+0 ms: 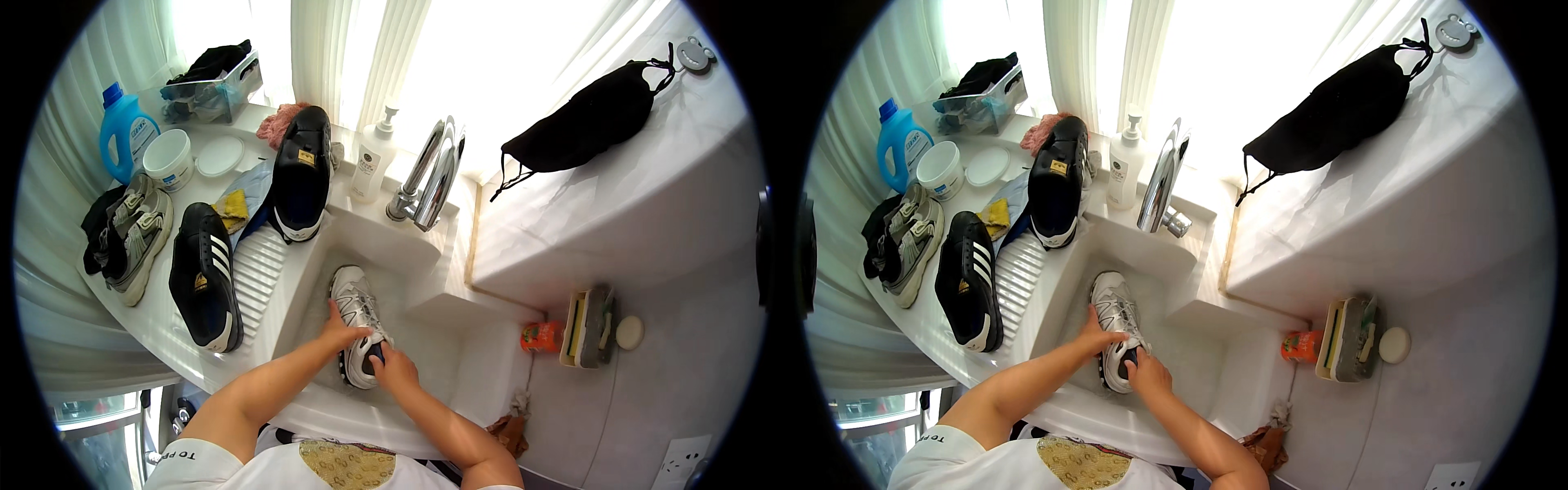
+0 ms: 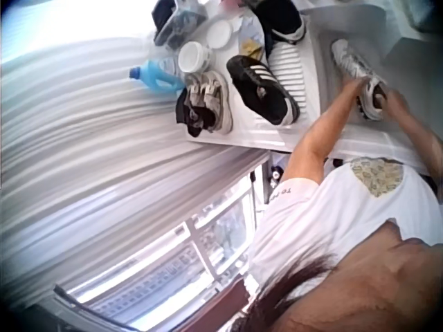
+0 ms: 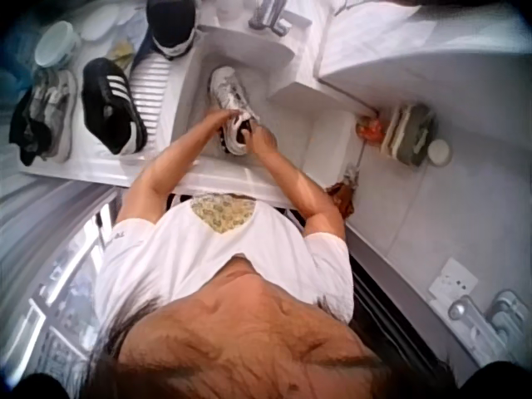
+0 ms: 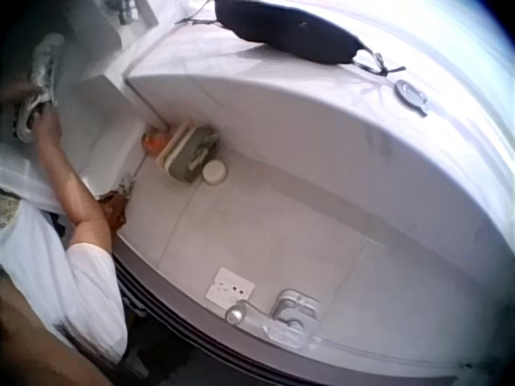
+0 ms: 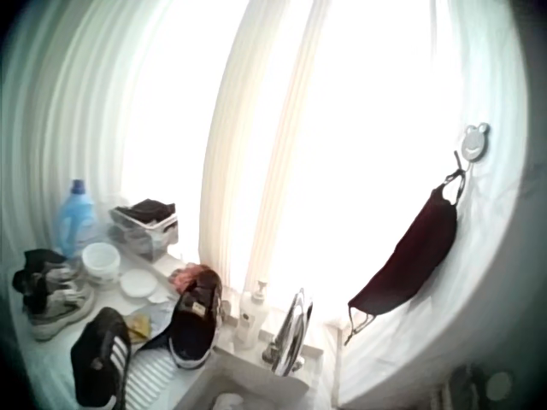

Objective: The person scrubs a white sneaker with a blue brush in a sink, rinses it under running water, and shakes off excess water. They then place the shoe on the floor near a window and pick up a black sneaker to begin scrubbing it as well.

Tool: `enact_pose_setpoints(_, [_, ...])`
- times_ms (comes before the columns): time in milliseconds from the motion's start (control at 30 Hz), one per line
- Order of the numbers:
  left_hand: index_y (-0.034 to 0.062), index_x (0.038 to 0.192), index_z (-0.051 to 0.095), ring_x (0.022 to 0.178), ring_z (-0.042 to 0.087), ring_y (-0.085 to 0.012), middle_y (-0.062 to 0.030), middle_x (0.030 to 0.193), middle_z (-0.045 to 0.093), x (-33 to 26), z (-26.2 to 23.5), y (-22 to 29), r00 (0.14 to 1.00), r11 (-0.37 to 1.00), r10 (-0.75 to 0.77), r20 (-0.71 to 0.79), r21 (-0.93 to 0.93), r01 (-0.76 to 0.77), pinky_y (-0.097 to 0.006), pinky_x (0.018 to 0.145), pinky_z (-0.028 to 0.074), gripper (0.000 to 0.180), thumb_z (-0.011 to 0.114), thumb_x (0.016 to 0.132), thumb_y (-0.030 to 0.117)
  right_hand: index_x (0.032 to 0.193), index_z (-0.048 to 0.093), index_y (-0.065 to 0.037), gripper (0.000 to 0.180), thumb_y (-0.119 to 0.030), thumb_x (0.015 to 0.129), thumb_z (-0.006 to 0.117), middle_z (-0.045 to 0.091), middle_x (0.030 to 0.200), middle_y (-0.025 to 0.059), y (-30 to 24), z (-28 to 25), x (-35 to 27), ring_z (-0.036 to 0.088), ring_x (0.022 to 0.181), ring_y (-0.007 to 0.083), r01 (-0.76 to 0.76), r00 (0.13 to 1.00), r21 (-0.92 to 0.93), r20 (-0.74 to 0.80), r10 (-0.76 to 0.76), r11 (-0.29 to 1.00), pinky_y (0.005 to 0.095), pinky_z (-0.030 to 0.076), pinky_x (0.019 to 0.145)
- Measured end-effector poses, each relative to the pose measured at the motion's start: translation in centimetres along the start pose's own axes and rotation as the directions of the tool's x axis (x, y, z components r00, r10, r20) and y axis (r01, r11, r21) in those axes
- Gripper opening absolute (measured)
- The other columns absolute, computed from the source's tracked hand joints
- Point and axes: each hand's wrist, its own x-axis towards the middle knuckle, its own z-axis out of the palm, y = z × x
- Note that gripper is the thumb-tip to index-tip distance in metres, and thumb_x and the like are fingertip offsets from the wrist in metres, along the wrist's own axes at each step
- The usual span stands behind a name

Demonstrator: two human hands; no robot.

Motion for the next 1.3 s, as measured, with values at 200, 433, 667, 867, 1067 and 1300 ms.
enact_pose_setpoints(200, [0.0130, 0.144, -0.014, 0.127, 0.036, -0.0377, -0.0230, 0.141, 0.032, -0.3, 1.0, 0.1, 0.986, 0.957, -0.159, 0.040, -0.237, 0.164, -0.051, 0.099, 0.035, 0.114, 0.073, 0.073, 0.031, 0.113, 0.054, -0.011, 0.037, -0.023, 0.078, 0.059, 0.063, 0.086, 0.0143, 0.2, -2.1, -2.7, 0.063, 0.078, 0.0344, 0.015, 1.000, 0.015, -0.021, -0.015, 1.000, 0.0452, 0.050, 0.069])
enact_pose_setpoints(433, [0.0178, 0.145, 0.004, 0.121, 0.039, -0.0468, -0.0189, 0.145, 0.024, 3.8, 1.3, -3.9, 0.888, 0.863, -0.221, 0.403, -0.344, 0.371, -0.066, 0.089, 0.035, 0.096, 0.066, 0.078, 0.046, 0.105, 0.060, -0.011, 0.030, -0.023, 0.078, 0.063, 0.060, 0.073, 0.0114, 0.5, -2.1, -1.8, 0.061, 0.065, 0.0344, 0.169, 0.963, -0.149, -0.186, -0.195, 0.974, 0.0447, 0.051, 0.062])
enact_pose_setpoints(667, [0.0216, 0.139, 0.016, 0.110, 0.050, -0.0439, -0.0205, 0.133, 0.042, 3.3, 2.7, -2.6, 0.936, 0.822, -0.207, 0.285, -0.468, 0.324, -0.064, 0.087, 0.038, 0.065, 0.050, 0.089, 0.047, 0.109, 0.061, -0.013, 0.032, -0.023, 0.079, 0.063, 0.057, 0.071, 0.0105, 3.0, -0.4, -1.3, 0.060, 0.054, 0.0298, 0.286, 0.936, -0.344, -0.100, -0.338, 0.894, 0.0415, 0.050, 0.048])
enact_pose_setpoints(867, [0.0149, 0.137, 0.022, 0.103, 0.054, -0.0419, -0.0208, 0.122, 0.051, 5.9, 1.9, -4.4, 0.940, 0.837, -0.169, 0.297, -0.460, 0.296, -0.061, 0.083, 0.042, 0.062, 0.050, 0.090, 0.044, 0.107, 0.062, -0.010, 0.030, -0.023, 0.080, 0.062, 0.058, 0.068, 0.0096, 3.4, -3.6, -2.6, 0.060, 0.053, 0.0289, 0.387, 0.909, -0.378, 0.005, -0.417, 0.841, 0.0414, 0.050, 0.048])
enact_pose_setpoints(1067, [0.0068, 0.133, 0.030, 0.092, 0.059, -0.0365, -0.0201, 0.117, 0.053, 4.6, 2.1, -3.2, 0.961, 0.874, -0.209, 0.183, -0.405, 0.267, -0.056, 0.076, 0.047, 0.061, 0.056, 0.088, 0.039, 0.105, 0.063, -0.009, 0.028, -0.021, 0.080, 0.060, 0.057, 0.065, 0.0097, 3.2, -0.8, 2.1, 0.059, 0.050, 0.0282, 0.459, 0.850, -0.360, -0.088, -0.519, 0.813, 0.0409, 0.048, 0.044])
enact_pose_setpoints(1300, [0.0135, 0.141, 0.023, 0.091, 0.060, -0.0298, -0.0148, 0.126, 0.048, 4.4, 1.7, -2.6, 0.991, 0.943, -0.134, 0.025, -0.306, 0.135, -0.051, 0.072, 0.050, 0.072, 0.062, 0.084, 0.035, 0.092, 0.063, -0.008, 0.019, -0.015, 0.075, 0.059, 0.055, 0.060, 0.0070, 1.7, -1.7, -0.7, 0.058, 0.046, 0.0230, 0.459, 0.807, -0.550, -0.071, -0.587, 0.698, 0.0370, 0.045, 0.038])
